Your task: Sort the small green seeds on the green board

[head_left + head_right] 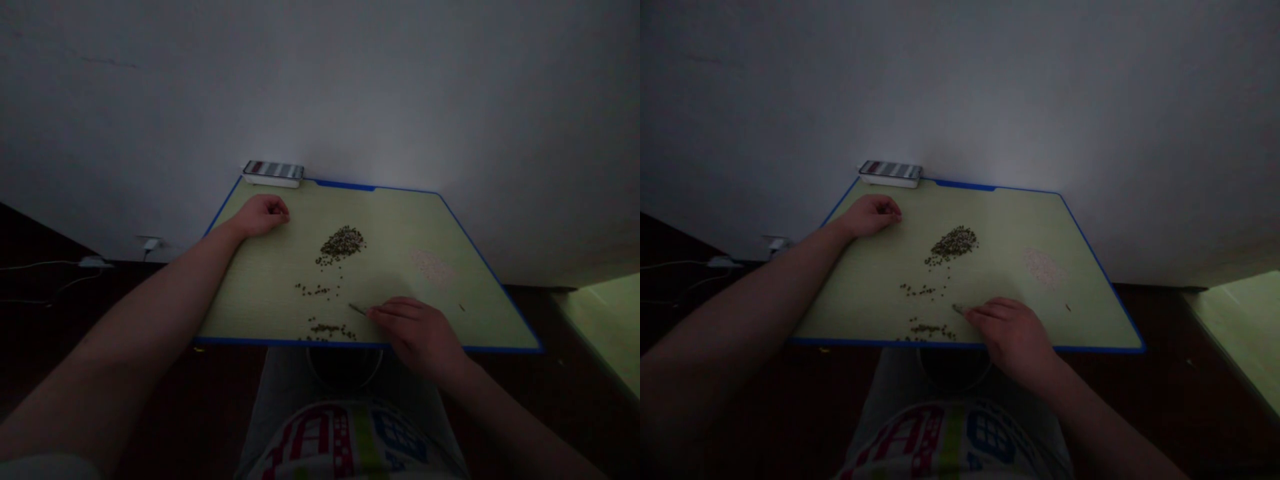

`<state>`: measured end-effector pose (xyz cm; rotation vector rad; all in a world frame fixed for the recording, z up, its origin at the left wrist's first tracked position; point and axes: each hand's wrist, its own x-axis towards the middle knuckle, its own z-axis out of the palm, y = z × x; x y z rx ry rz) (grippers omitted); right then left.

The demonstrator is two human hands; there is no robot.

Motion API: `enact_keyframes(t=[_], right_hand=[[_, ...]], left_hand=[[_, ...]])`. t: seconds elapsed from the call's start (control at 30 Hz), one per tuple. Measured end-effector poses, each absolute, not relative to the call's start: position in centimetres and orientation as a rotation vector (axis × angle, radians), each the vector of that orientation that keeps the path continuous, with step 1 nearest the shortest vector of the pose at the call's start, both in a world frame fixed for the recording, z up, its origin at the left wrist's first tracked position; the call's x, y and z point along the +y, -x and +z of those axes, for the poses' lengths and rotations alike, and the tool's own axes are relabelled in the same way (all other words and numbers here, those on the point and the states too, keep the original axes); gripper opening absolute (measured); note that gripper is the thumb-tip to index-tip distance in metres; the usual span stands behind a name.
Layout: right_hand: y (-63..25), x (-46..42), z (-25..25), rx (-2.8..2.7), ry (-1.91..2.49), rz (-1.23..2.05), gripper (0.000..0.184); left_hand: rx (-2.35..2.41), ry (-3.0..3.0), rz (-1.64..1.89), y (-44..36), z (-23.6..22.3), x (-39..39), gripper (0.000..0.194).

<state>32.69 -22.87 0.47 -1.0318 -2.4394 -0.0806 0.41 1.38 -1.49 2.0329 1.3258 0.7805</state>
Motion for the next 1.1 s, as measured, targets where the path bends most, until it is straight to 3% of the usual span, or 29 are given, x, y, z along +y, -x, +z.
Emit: enact_keyframes(t=[0.2, 0.5, 0.8, 1.1], right_hand=[[-33.0, -22.2, 0.8, -2.310, 1.174, -0.009, 0.026], [-32.3, -20.3, 0.5, -2.368, 1.035, 0.134, 0.029], [-30.6, -19.2, 0.2, -2.437, 0.930, 0.116, 0.036], [-29.8, -21.1, 0.4, -2.527, 0.814, 0.071, 0.031]], left_hand=[[1.308, -2.036, 0.793, -0.4, -1.4, 1.4, 0.021], [1.263, -2.011, 0.799, -0.2, -2.0, 1.7, 0.022], [1.293, -2.024, 0.786, -0.2, -1.8, 1.7, 0.022], [1.286, -1.979, 0.797, -0.4, -1.7, 1.5, 0.021]])
